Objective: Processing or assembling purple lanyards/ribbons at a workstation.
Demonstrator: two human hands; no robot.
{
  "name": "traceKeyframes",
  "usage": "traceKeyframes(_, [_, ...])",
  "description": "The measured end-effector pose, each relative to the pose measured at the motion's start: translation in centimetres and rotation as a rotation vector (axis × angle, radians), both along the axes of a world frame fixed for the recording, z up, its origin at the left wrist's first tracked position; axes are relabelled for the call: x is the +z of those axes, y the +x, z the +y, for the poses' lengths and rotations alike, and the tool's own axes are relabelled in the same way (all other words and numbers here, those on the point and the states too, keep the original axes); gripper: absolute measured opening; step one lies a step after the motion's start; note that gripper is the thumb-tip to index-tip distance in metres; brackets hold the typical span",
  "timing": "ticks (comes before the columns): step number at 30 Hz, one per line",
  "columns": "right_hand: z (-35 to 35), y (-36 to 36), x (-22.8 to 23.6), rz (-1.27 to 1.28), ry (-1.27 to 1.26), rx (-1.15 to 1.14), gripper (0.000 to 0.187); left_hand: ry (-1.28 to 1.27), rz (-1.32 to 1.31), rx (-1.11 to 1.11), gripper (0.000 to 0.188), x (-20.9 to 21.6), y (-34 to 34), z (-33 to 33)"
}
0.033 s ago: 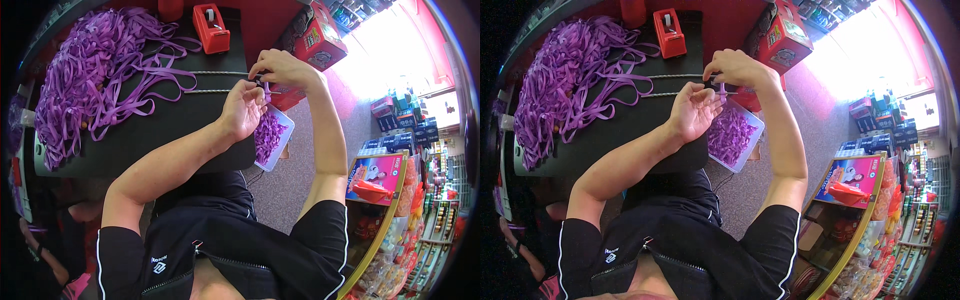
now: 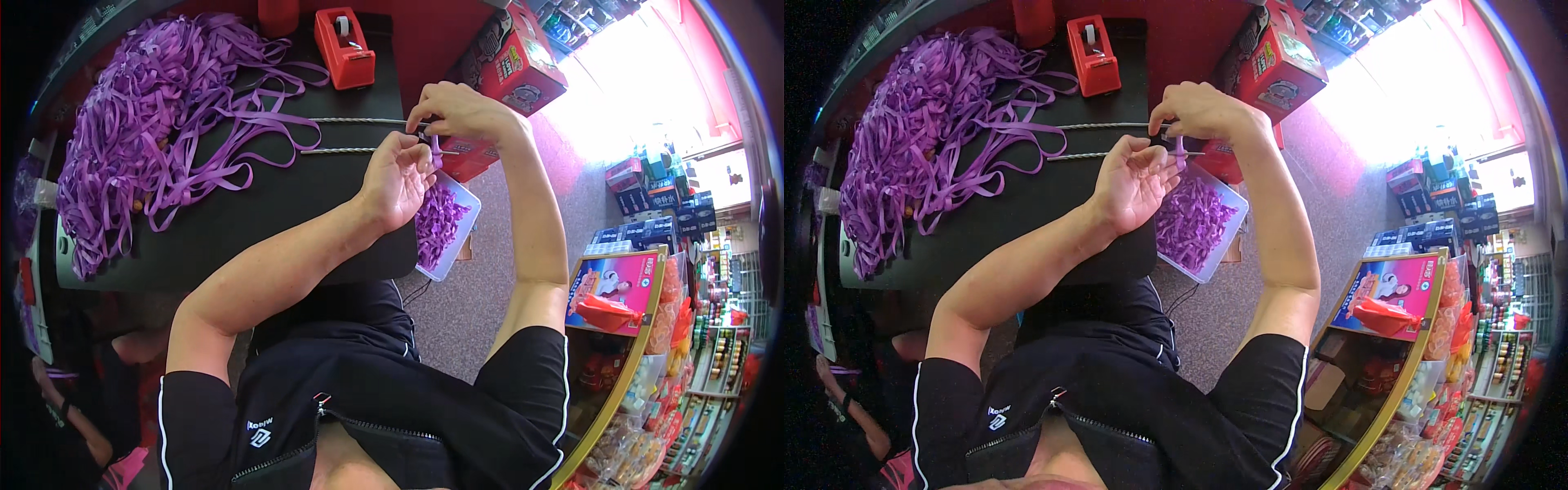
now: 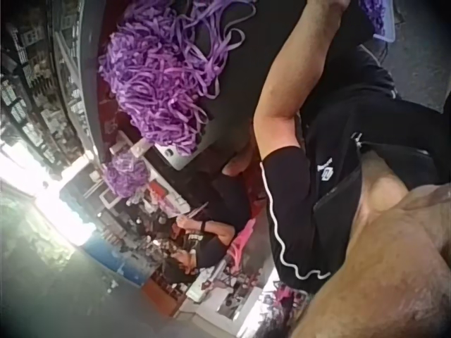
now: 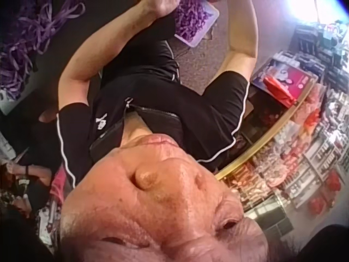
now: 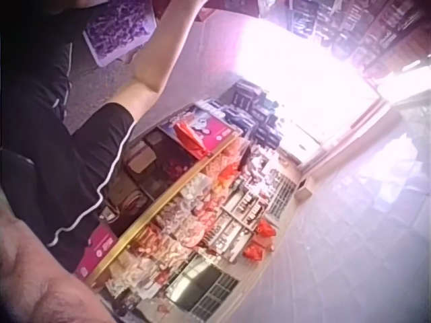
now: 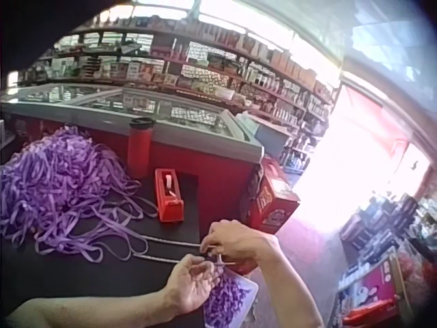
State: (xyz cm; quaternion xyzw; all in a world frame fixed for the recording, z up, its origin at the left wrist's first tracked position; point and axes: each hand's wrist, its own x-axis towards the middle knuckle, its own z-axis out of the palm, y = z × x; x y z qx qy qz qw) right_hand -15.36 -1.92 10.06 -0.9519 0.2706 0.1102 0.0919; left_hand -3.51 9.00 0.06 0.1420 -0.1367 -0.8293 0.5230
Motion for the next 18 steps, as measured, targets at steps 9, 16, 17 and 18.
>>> traceKeyframes(9, [-2.2,-0.1,-0.8,0.019,0.243,-0.01,0.014,0.039,-0.027,-0.006,0.04,0.3,0.1,0.2])
traceKeyframes(16, [-2.2,-2.0,-1.3,-0.173,0.203,0.075,0.014,0.043,-0.04,-0.002,0.039,0.2,0.2,0.2])
traceKeyframes(17, [-2.0,-2.4,-1.1,-0.206,0.192,0.064,0.014,0.031,-0.036,-0.008,0.039,0.1,0.2,0.1])
traceKeyframes(18, [-1.8,-3.0,-0.9,-0.239,0.182,0.054,0.013,0.016,-0.029,-0.015,0.039,0.1,0.3,0.1])
